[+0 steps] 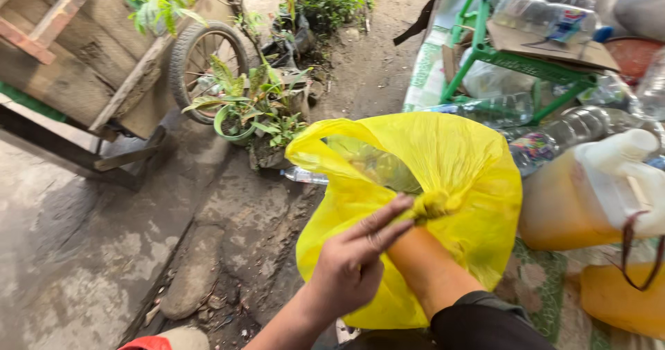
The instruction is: The person packs empty plastic bottles into a large yellow plastic bag, twisting and tying the bag closed. They then wipe bottles with a cloth, screw caps onto several bottles, carry the filled bag indoors, and set it down near a shelf.
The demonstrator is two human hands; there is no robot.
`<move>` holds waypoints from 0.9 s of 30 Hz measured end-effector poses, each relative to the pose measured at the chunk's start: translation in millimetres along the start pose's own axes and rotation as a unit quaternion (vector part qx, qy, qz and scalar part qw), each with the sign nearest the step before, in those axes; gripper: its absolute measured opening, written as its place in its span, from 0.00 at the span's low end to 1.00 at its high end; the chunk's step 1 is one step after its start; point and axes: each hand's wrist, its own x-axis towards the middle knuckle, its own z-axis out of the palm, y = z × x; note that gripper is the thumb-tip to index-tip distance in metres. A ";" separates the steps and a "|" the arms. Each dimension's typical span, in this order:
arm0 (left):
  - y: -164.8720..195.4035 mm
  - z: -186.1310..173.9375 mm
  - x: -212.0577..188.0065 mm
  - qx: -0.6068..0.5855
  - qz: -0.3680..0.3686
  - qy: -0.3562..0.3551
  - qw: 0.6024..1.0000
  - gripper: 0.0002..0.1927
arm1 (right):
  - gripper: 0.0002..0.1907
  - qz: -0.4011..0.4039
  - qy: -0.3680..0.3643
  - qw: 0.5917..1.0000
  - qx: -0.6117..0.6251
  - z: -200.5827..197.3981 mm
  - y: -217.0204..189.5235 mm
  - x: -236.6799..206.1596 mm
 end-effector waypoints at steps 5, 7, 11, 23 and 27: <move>-16.5 -21.0 -0.8 0.022 -0.014 0.036 0.999 0.36 | 0.36 0.034 -0.001 0.999 -0.001 -0.9 1.0 6.2; -20.5 -25.1 0.3 0.029 -0.005 0.034 0.999 0.35 | 0.36 0.042 0.002 0.999 -0.005 -0.3 -2.0 -11.6; -23.3 -25.8 5.4 0.000 -0.005 0.024 1.000 0.36 | 0.35 0.067 0.017 0.998 -0.002 -15.0 -15.4 -63.0; -21.5 -25.6 10.3 0.026 0.000 0.042 0.999 0.36 | 0.36 0.004 0.369 0.924 0.095 -123.4 -41.8 -294.2; -18.8 -22.3 6.7 0.041 -0.017 0.038 0.998 0.36 | 0.37 0.121 0.459 0.872 0.122 -132.7 -24.2 -375.4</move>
